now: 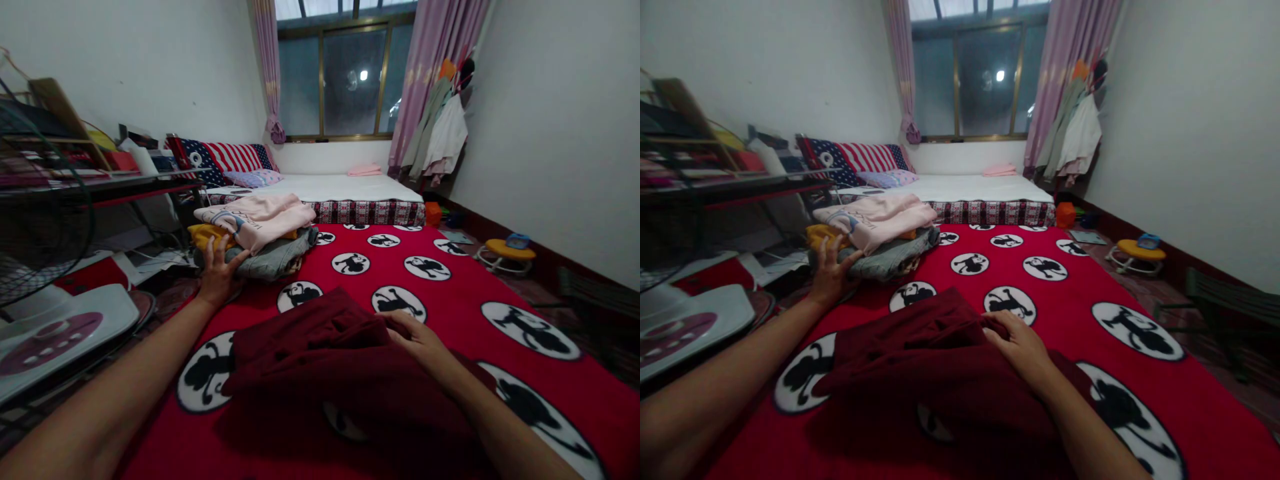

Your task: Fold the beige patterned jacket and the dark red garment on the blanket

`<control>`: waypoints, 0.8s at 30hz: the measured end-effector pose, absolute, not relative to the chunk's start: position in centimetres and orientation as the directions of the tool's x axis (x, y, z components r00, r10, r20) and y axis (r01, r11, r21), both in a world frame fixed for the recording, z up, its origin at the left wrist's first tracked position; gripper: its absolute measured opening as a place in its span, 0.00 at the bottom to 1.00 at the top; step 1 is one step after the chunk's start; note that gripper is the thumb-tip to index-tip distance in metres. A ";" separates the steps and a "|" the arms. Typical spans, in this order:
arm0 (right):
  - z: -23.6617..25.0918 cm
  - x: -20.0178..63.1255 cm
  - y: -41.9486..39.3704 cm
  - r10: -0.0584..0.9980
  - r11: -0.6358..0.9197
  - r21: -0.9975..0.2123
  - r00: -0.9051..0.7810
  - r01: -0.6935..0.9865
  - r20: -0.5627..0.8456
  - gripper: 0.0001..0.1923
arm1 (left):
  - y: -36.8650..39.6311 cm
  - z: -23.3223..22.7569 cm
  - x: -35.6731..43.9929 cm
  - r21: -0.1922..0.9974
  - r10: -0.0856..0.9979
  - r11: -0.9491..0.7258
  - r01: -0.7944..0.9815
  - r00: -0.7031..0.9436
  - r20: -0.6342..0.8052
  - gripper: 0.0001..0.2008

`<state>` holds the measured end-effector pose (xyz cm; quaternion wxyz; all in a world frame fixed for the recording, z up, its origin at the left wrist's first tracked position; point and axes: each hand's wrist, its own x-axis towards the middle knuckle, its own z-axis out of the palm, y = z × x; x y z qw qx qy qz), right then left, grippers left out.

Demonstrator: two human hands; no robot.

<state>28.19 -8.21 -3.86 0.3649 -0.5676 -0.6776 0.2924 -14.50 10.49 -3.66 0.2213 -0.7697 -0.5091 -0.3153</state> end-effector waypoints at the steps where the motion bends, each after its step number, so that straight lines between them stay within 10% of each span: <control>1: -4.0 28.3 -8.2 0.983 0.185 -0.809 -0.086 0.558 0.165 0.24 | 11.0 -3.6 -15.0 -0.018 0.643 -0.395 0.918 0.291 0.708 0.28; 18: -2.8 28.2 -8.3 0.935 0.353 -0.830 -0.198 0.431 0.295 0.27 | 6.3 -4.9 -11.2 0.155 0.756 -0.247 0.957 0.090 0.649 0.39; 24: 1.4 26.8 -11.8 0.886 0.462 -0.626 -0.365 0.628 0.288 0.31 | 2.5 -6.4 -5.9 0.342 0.883 -0.185 0.921 0.003 0.469 0.44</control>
